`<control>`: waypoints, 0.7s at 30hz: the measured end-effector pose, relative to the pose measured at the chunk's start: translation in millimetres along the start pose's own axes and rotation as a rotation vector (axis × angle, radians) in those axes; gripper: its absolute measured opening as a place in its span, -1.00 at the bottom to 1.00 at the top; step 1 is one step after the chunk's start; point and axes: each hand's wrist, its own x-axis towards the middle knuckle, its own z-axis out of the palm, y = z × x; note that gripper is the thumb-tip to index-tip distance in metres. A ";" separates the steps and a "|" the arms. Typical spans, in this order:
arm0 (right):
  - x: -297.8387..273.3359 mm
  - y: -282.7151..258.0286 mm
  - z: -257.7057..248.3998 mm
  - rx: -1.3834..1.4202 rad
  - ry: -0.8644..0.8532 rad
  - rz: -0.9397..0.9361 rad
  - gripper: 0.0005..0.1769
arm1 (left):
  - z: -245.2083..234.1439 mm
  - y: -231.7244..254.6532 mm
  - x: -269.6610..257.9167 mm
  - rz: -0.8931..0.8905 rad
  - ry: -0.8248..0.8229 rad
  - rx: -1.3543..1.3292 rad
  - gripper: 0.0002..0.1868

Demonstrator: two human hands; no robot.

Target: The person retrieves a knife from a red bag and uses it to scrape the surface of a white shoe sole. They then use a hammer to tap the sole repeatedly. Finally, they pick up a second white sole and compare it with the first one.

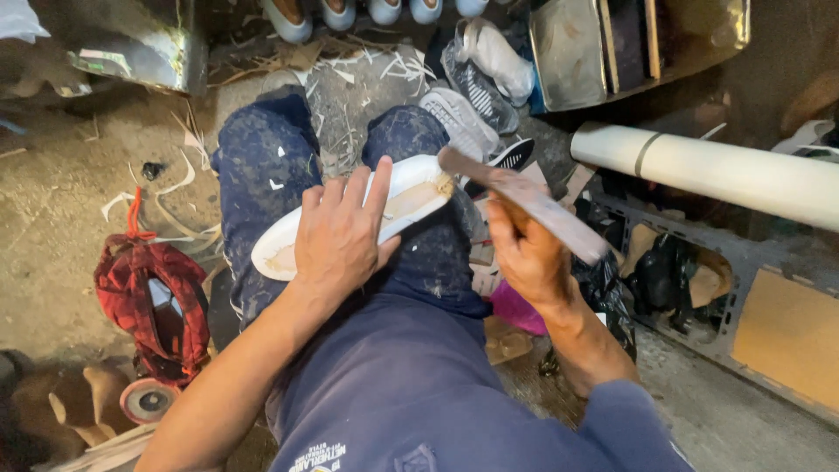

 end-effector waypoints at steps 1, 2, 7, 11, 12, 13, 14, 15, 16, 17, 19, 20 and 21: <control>-5.1 -3.4 -7.9 -0.013 0.139 0.038 -0.84 | -0.4 2.4 -1.4 -0.002 -0.006 -0.013 0.15; -9.9 -6.8 -15.3 -0.030 0.277 0.076 -0.80 | -0.4 4.4 -3.1 -0.005 -0.011 -0.027 0.14; -24.4 8.5 15.2 -0.096 0.004 0.040 -0.77 | 2.5 4.5 -0.2 -0.001 0.000 -0.006 0.16; -31.6 6.4 6.1 -0.145 0.385 0.038 -0.81 | 3.8 7.2 -2.5 -0.006 -0.028 -0.030 0.16; -24.3 -1.8 8.4 -0.137 0.375 0.046 -0.81 | 0.9 8.4 -7.8 -0.012 -0.042 -0.030 0.16; -12.2 -5.9 11.1 -0.101 0.172 0.042 -0.81 | 1.0 6.9 -4.1 -0.010 -0.048 -0.034 0.15; 0.3 -10.6 12.8 -0.066 -0.032 0.040 -0.82 | 0.0 5.6 -0.3 -0.007 -0.054 -0.037 0.13; 2.7 -7.5 3.0 -0.070 -0.016 0.021 -0.82 | 2.2 6.2 1.4 -0.007 -0.031 -0.027 0.13; 4.7 -4.1 -5.2 -0.079 -0.003 0.056 -0.82 | 5.7 5.9 3.0 -0.007 -0.023 -0.025 0.14; -0.3 -6.8 -15.8 -0.077 -0.018 0.113 -0.80 | 5.5 9.9 -6.0 -0.015 -0.048 -0.038 0.15; -18.1 -1.2 -10.5 -0.086 -0.037 0.235 -0.75 | 3.8 7.8 -1.7 -0.026 -0.061 -0.040 0.15; -28.6 0.3 -10.4 -0.104 -0.044 0.352 -0.66 | 1.6 8.6 -0.5 -0.029 -0.062 -0.039 0.15; -18.7 -4.1 -4.9 -0.111 -0.027 0.353 -0.66 | 0.4 5.1 -0.5 -0.014 -0.052 -0.037 0.15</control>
